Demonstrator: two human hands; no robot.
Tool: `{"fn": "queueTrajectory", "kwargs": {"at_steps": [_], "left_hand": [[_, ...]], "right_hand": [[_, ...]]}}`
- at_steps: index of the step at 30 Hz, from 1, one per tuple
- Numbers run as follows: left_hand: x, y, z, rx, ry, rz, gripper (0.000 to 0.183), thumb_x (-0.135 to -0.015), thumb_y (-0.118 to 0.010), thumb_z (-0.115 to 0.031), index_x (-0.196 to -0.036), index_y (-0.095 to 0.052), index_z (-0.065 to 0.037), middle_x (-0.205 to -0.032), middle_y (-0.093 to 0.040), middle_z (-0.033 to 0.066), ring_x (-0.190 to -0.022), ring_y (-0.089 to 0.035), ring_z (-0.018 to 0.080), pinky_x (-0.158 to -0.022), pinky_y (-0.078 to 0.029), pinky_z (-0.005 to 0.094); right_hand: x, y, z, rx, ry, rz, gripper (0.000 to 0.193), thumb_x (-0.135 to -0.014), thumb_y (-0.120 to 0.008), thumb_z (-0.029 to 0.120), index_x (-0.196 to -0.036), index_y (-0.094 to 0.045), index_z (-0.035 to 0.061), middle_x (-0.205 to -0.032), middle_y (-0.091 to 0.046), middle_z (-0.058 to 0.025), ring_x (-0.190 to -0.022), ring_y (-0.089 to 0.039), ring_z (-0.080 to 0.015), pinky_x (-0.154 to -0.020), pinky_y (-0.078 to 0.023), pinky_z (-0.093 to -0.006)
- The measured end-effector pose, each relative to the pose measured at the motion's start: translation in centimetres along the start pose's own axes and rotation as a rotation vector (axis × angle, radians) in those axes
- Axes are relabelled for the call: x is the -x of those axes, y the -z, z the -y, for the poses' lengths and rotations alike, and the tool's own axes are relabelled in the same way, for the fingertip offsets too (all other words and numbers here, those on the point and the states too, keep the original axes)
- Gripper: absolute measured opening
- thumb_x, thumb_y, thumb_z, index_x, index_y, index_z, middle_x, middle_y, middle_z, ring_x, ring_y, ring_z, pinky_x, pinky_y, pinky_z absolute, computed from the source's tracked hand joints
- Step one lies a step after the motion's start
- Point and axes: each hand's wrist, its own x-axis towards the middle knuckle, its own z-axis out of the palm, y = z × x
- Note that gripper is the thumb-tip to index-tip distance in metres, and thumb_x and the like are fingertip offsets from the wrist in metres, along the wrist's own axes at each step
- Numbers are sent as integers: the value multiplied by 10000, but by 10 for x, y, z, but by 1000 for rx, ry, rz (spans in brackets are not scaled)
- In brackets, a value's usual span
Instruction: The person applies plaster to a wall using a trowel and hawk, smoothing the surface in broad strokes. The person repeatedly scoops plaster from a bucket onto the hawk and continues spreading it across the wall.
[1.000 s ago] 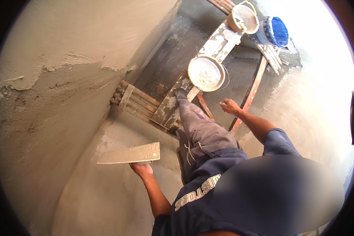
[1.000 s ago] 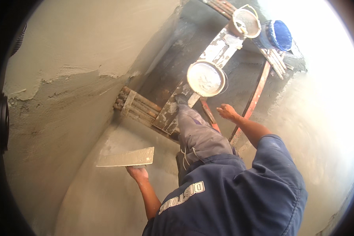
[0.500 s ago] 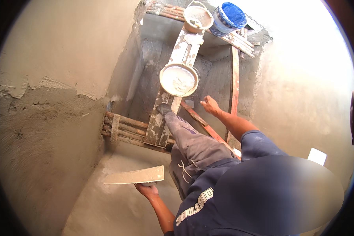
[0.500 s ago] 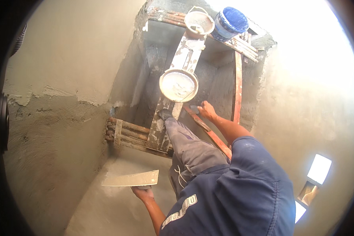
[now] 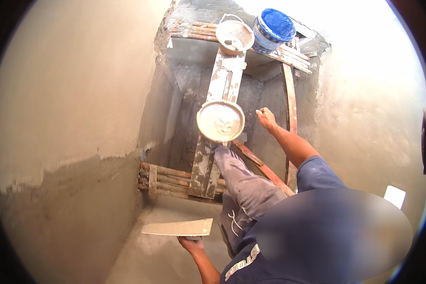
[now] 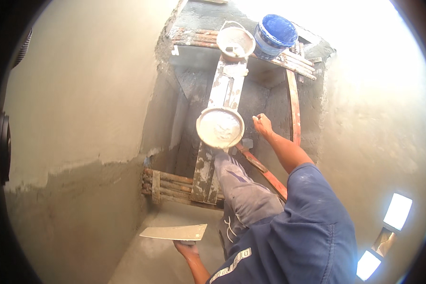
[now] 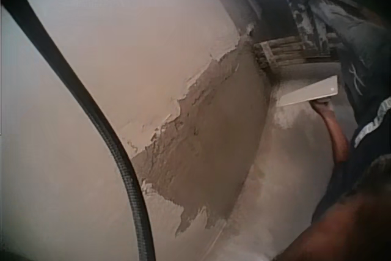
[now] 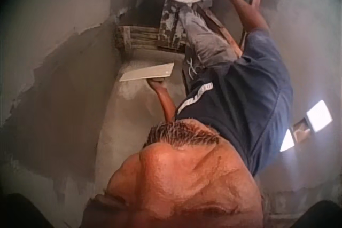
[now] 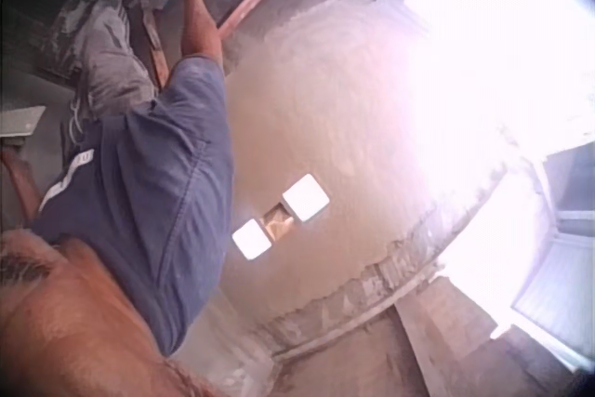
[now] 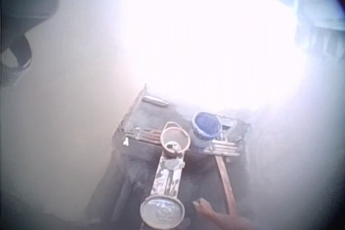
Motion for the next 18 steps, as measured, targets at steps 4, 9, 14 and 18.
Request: {"fn": "queueTrajectory", "kwargs": {"at_steps": [4,9,14,18], "left_hand": [[-29,-38,5,-15,70,47,414,-948,-508,-390,-1223,-504,-81,-1138,-563,73,-1057,-589,255,-849,-518,428],[-58,-107,-2,-34,159,126,380,-966,-488,-385,-1194,-532,-84,-1098,-592,62,-1001,-615,237,-829,-539,415],[-78,-139,3,-52,147,92,376,-967,-485,-372,-1192,-533,-75,-1058,-604,50,-946,-631,233,-783,-558,409],[-93,-166,-10,-53,209,121,374,-964,-487,-362,-1189,-532,-66,-1051,-604,49,-937,-633,236,-784,-561,409]], "right_hand": [[-49,-27,14,182,-197,183,625,-955,-459,505,-1175,-587,-66,-1054,-653,-268,-1072,-618,-376,-918,-472,-400],[-34,-103,15,-467,-459,476,798,-966,-299,639,-1360,-471,-33,-1351,-517,-253,-1250,-505,-372,-1046,-363,-486],[-9,-97,87,-449,-255,650,706,-976,-343,600,-1400,-450,46,-1352,-535,-207,-1187,-554,-342,-1024,-383,-484],[-99,-97,56,-217,30,217,470,-957,-495,429,-944,-659,-11,-907,-685,-209,-820,-633,-305,-783,-480,-420]]}}
